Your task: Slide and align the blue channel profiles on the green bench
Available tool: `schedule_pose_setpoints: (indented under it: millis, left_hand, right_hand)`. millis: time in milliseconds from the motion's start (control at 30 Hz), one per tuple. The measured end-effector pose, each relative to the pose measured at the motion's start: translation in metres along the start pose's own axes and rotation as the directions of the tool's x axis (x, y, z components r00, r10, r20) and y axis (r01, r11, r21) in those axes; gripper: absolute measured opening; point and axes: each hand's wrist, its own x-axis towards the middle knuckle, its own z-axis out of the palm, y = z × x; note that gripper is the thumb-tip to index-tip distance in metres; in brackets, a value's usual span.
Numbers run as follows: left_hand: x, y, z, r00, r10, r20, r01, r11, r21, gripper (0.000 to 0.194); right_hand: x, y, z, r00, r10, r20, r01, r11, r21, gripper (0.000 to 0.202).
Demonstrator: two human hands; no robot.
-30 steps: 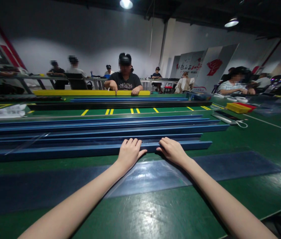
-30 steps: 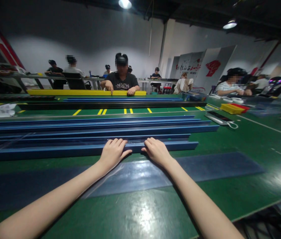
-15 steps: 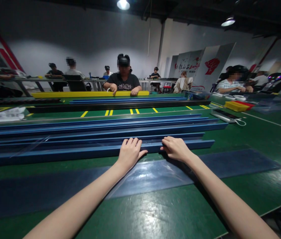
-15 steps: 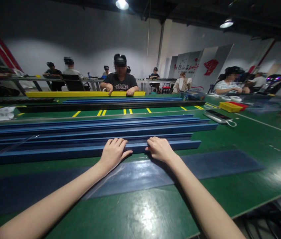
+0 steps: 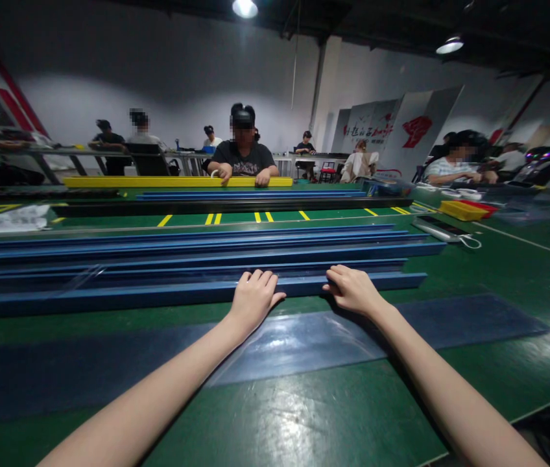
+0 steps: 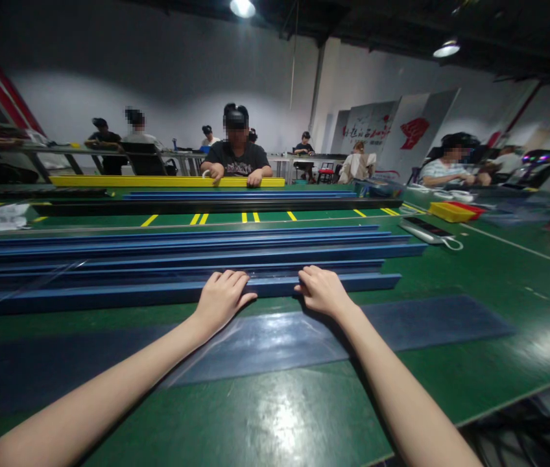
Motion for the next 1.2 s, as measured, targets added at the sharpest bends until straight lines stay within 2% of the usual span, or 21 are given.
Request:
schedule_pose_setpoints:
  millis: [1200]
  left_hand:
    - [-0.0001, 0.0004, 0.0026, 1.000, -0.029, 0.006, 0.029, 1.000, 0.011, 0.029]
  right_hand:
    - [0.0002, 0.0001, 0.0015, 0.999, 0.017, 0.039, -0.019, 0.999, 0.050, 0.022]
